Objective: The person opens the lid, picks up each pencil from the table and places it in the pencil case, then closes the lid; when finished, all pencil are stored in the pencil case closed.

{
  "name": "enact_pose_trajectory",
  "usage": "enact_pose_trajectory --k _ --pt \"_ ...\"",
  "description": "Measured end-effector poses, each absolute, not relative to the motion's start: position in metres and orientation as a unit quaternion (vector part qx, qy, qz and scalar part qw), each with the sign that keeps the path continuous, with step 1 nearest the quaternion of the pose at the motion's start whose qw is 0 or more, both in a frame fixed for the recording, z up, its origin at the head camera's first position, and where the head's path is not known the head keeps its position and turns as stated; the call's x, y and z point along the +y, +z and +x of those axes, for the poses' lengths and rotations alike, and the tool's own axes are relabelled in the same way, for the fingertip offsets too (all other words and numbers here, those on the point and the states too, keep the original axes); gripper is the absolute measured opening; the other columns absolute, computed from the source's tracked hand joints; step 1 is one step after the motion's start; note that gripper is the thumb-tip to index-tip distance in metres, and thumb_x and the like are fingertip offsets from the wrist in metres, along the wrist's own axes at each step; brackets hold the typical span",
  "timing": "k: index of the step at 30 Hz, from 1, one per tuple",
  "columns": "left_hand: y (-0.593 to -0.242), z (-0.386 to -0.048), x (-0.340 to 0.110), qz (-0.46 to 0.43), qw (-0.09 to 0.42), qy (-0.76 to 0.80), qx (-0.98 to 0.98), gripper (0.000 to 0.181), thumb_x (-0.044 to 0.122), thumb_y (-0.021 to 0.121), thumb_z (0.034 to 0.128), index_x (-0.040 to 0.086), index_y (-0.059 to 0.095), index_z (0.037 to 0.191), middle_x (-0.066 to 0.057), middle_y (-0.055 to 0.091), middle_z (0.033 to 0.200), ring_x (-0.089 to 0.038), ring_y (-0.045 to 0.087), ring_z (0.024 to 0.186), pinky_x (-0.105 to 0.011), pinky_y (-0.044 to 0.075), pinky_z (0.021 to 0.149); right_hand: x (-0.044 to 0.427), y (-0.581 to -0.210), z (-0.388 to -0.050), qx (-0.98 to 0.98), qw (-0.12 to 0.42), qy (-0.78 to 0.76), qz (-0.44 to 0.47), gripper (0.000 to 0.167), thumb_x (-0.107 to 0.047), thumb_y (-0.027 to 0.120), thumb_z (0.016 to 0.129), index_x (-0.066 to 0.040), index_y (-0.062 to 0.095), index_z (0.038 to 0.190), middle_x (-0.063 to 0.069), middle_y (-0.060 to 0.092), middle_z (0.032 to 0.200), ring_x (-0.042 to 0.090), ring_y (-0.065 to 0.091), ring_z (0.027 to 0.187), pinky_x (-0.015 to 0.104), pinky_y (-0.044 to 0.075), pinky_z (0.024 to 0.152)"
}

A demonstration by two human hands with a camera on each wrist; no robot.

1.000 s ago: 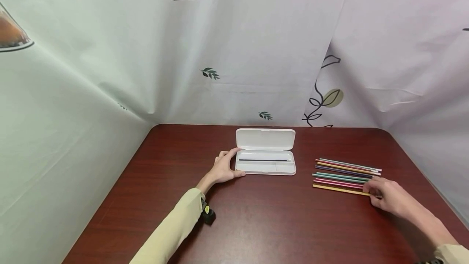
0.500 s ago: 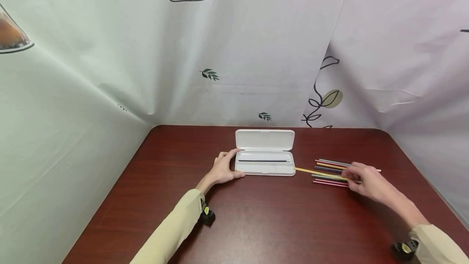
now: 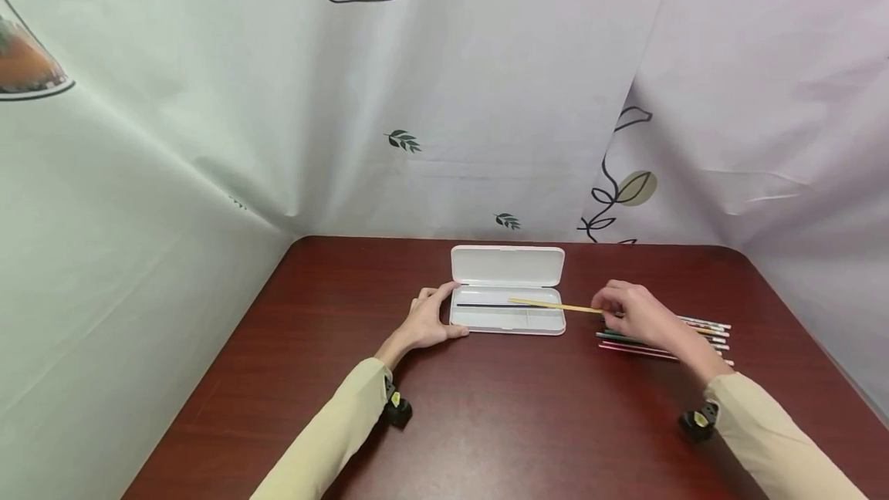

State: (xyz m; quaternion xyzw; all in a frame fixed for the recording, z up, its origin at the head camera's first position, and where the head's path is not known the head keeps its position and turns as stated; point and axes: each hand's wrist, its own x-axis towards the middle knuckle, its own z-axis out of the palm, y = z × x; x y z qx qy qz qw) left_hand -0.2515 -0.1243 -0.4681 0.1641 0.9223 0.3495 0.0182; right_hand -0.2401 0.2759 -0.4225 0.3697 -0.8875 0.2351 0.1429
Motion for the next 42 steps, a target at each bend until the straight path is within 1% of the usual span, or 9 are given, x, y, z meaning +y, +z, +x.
enact_pose_trajectory --k 1,6,10,16,21,27,36,42 --pt "-0.468 -0.252 -0.124 0.164 0.019 0.350 0.922 0.088 0.034 0.087 0.0763 0.021 0.043 0.151 -0.017 0.049 0.136 -0.037 0.039 0.125 -0.055 0.037 0.098 0.272 -0.422 -0.242 -0.891 0.135 0.234 0.364 0.028 0.014 0.072 0.073 -0.009 0.070 0.088 -0.005 0.057 0.082 0.010 0.052 0.069 0.028 0.046 0.058" --pt "-0.467 -0.252 -0.124 0.165 0.019 0.352 0.921 0.088 0.034 0.087 0.0763 0.021 0.043 0.151 -0.017 0.049 0.136 -0.037 0.039 0.125 -0.055 0.037 0.098 0.256 -0.422 -0.250 -0.901 0.095 0.239 0.349 0.023 0.011 0.070 0.078 -0.008 0.071 0.091 -0.003 0.058 0.082 0.012 0.052 0.070 0.029 0.046 0.061" --pt "-0.467 -0.252 -0.123 0.167 0.017 0.346 0.923 0.088 0.034 0.087 0.0766 0.021 0.043 0.151 -0.016 0.050 0.137 -0.036 0.039 0.126 -0.055 0.036 0.099 0.243 -0.424 -0.255 -0.894 0.083 0.250 0.362 0.023 0.011 0.068 0.077 -0.007 0.071 0.090 0.000 0.058 0.082 0.015 0.053 0.070 0.030 0.046 0.061" --pt "-0.468 -0.252 -0.123 0.170 0.009 0.346 0.923 0.088 0.032 0.088 0.0758 0.020 0.044 0.151 -0.016 0.052 0.135 -0.036 0.040 0.125 -0.054 0.035 0.099 0.225 -0.426 -0.263 -0.897 0.068 0.236 0.367 0.020 0.010 0.072 0.080 -0.008 0.071 0.091 -0.002 0.058 0.084 0.012 0.053 0.072 0.031 0.048 0.063" --pt "-0.469 -0.252 -0.124 0.173 0.008 0.346 0.922 0.088 0.033 0.088 0.0757 0.019 0.044 0.150 -0.015 0.052 0.135 -0.036 0.040 0.125 -0.054 0.035 0.099 0.214 -0.426 -0.268 -0.900 0.053 0.230 0.366 0.020 0.009 0.070 0.081 -0.008 0.072 0.091 -0.002 0.059 0.086 0.012 0.052 0.073 0.031 0.047 0.064" --pt "-0.469 -0.252 -0.124 0.172 0.012 0.347 0.922 0.087 0.033 0.088 0.0761 0.020 0.044 0.150 -0.016 0.052 0.135 -0.036 0.040 0.125 -0.054 0.035 0.099 0.203 -0.427 -0.273 -0.894 0.054 0.227 0.382 0.020 0.009 0.070 0.080 -0.008 0.073 0.090 -0.002 0.061 0.086 0.014 0.054 0.076 0.033 0.049 0.066" --pt "-0.468 -0.251 -0.123 0.172 0.011 0.352 0.920 0.088 0.034 0.088 0.0754 0.020 0.043 0.151 -0.015 0.051 0.135 -0.036 0.040 0.124 -0.054 0.035 0.099 0.195 -0.427 -0.274 -0.890 0.054 0.220 0.395 0.018 0.010 0.069 0.079 -0.004 0.073 0.089 0.001 0.061 0.085 0.016 0.058 0.076 0.034 0.051 0.068" --pt "-0.468 -0.251 -0.123 0.169 0.007 0.351 0.921 0.089 0.035 0.089 0.0746 0.020 0.044 0.150 -0.016 0.050 0.135 -0.036 0.040 0.124 -0.055 0.036 0.098 0.198 -0.427 -0.273 -0.891 0.065 0.226 0.388 0.016 0.008 0.070 0.082 -0.005 0.073 0.091 0.000 0.061 0.088 0.016 0.057 0.077 0.035 0.050 0.068"
